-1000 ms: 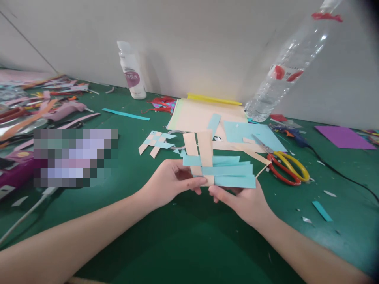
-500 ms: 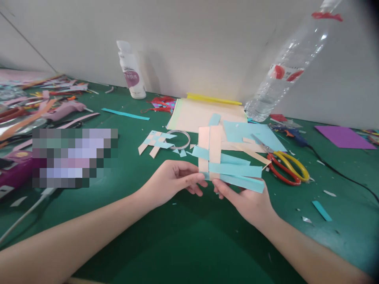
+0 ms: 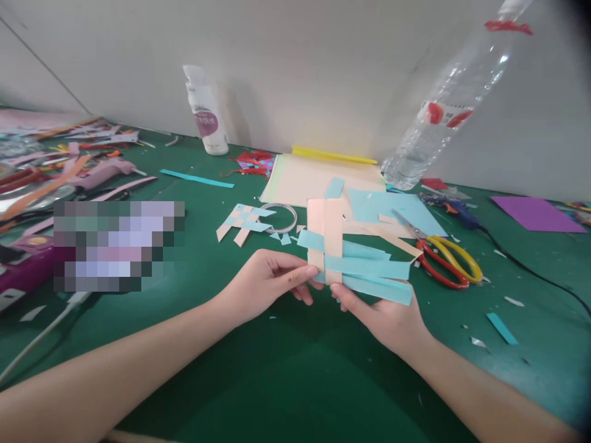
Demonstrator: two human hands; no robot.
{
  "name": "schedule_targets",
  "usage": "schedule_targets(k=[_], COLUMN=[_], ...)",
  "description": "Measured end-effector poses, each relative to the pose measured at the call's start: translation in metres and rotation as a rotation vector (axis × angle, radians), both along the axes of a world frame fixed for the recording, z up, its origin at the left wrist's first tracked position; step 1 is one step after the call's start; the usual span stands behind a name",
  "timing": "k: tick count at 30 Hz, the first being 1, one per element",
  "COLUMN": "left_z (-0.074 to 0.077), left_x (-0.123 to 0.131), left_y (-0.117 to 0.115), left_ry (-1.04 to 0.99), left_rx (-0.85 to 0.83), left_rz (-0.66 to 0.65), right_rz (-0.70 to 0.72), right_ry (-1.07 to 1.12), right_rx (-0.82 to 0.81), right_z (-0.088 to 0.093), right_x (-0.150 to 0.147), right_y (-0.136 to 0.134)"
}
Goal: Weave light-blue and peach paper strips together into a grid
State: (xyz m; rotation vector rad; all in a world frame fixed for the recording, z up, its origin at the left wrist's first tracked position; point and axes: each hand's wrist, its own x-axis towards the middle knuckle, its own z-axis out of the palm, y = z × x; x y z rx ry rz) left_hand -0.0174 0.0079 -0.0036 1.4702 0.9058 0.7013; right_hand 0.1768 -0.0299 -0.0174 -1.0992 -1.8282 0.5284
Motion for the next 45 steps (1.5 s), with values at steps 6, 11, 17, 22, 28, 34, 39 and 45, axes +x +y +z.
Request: schedule_targets(k=[6, 11, 17, 22, 28, 34, 39, 45], left_z=[0.0015, -0.0002, -0.0079, -0.0054, 0.0013, 0.001, -0.0008, -0.0064], left_x=[0.002, 0.0011, 0.0012, 0.0031, 0.0044, 0.0037, 0.0029, 0.0025], left_y=[0.0, -0.001, -0.0026, -0.0043, -0.0041, -0.0026, -0.0031, -0.0043], left_ry=[0.033, 0.014, -0.126, -0.193, -0.15, -0.136, -0.159, -0.103], left_rx=[0.004, -0.01, 0.082, 0.091, 0.056, 0.097, 0.11, 0.113], left_rz=[-0.02, -0.059, -0.136, -0.105, -0.067, -0.031, -0.064, -0.052], right_rz=[0.014, 0.008, 0.071, 0.15, 0.126, 0.073, 0.061, 0.116], right_ry=[0.079, 0.113, 0.155, 0.214, 0.146, 0.261, 0.276, 0.318], right_rx=[-0.046, -0.118, -0.147, -0.265, -0.195, -0.272, -0.291, -0.289], right_z=[-0.0033, -0.0029, -0.0012, -0.0004, 0.0021, -0.0005, -0.0006, 0.001], right_x=[-0.0012, -0.0009, -0.0013, -0.0032, -0.0028, -0.0038, -0.0054, -0.0066], right_y=[0.0002, 0.0, -0.0024, -0.0045, -0.0027, -0.0009, -0.0025, -0.0051])
